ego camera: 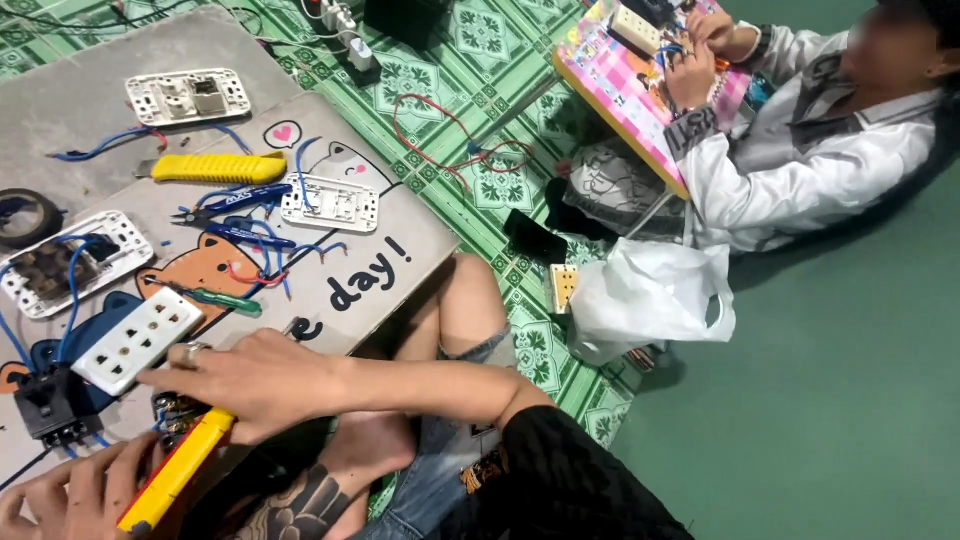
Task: Securing wires into electrical outlets and a power strip using a screwdriver.
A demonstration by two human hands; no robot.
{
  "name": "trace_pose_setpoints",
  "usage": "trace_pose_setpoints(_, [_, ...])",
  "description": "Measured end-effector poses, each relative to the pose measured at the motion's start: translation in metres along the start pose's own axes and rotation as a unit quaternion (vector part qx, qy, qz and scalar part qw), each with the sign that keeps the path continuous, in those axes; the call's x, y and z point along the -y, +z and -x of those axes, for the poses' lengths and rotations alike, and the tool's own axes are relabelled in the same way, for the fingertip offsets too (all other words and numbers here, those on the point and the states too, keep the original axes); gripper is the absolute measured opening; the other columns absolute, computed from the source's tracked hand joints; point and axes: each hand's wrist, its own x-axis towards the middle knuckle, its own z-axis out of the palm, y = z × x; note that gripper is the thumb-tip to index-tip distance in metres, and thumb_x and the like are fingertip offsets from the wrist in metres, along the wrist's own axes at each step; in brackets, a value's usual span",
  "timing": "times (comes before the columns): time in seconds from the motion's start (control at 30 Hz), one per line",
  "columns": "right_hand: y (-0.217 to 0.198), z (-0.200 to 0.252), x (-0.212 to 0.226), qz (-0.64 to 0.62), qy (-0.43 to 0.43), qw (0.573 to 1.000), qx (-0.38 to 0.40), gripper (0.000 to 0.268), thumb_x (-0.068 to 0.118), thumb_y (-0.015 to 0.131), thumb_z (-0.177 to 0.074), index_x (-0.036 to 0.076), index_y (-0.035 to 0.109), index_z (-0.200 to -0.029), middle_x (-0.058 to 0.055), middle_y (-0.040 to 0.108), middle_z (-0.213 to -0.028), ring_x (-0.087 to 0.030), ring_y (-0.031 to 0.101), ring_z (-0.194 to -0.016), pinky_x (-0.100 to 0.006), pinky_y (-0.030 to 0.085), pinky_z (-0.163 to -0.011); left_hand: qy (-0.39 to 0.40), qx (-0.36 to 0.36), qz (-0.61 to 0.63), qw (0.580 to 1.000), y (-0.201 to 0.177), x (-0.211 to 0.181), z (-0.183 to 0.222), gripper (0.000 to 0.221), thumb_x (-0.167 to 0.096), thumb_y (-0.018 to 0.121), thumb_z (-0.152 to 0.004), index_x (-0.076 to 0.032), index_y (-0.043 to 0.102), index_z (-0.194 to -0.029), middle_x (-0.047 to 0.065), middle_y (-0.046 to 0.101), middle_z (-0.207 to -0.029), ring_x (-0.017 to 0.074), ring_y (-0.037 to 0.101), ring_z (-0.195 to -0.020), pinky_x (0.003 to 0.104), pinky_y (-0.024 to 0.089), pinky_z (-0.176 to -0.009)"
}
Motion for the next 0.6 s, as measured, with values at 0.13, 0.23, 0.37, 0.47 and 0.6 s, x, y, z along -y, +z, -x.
trace_pose_setpoints(0.13, [-0.008,-0.003,0.010,-0.001,0.010,1.000,-0.015,0.084,0.036,0.072,-0.060,0.022,0.049,-0.140,-0.005,0.058,-0.143,-0.040,0.074,-0.085,-0.054,0.049,-0.050,-0.076,-0.150,0.198,0.966,0.025,-0.008,-0.008,0.019,-0.040,0.071,-0.108,-0.032,0.085,-0.119,-0.009,0.078,-0.111,0.0261,0.070,-0.103,0.043,0.045,-0.109])
trace_pose_setpoints(0.23, [-0.020,0.005,0.021,-0.138,-0.009,0.988,-0.061,0.042,0.035,0.055,-0.065,0.014,0.057,-0.101,-0.010,0.068,-0.098,-0.037,0.068,-0.091,-0.051,0.048,-0.063,-0.098,-0.155,0.403,0.897,0.010,-0.015,-0.016,0.056,-0.056,0.068,-0.080,-0.014,0.075,-0.117,0.008,0.070,-0.114,0.0400,0.062,-0.105,0.056,0.039,-0.102])
trace_pose_setpoints(0.37, [0.003,-0.001,0.014,-0.106,-0.112,0.984,-0.085,0.064,0.034,0.061,-0.065,0.007,0.062,-0.123,-0.017,0.071,-0.105,-0.041,0.068,-0.096,-0.051,0.050,-0.075,-0.133,-0.130,0.439,0.879,-0.006,-0.009,-0.029,0.043,-0.026,0.074,-0.072,-0.013,0.068,-0.113,0.008,0.065,-0.111,0.0388,0.057,-0.105,0.056,0.040,-0.098])
trace_pose_setpoints(0.47, [0.008,-0.007,0.014,0.045,-0.041,0.996,-0.063,0.083,0.042,0.078,-0.056,0.015,0.066,-0.133,-0.012,0.075,-0.109,-0.038,0.074,-0.092,-0.051,0.059,-0.078,-0.166,-0.148,0.430,0.875,0.001,-0.011,-0.029,0.028,-0.042,0.066,-0.080,-0.019,0.068,-0.097,0.002,0.061,-0.096,0.0308,0.053,-0.112,0.050,0.040,-0.099])
trace_pose_setpoints(0.6, [0.001,-0.007,0.021,0.100,0.014,0.993,-0.059,0.077,0.047,0.074,-0.057,0.021,0.070,-0.129,-0.013,0.072,-0.112,-0.041,0.074,-0.090,-0.053,0.059,-0.076,-0.145,-0.119,0.426,0.885,-0.003,-0.006,-0.030,0.032,-0.041,0.066,-0.075,-0.020,0.070,-0.098,0.000,0.063,-0.099,0.0259,0.053,-0.109,0.046,0.040,-0.096])
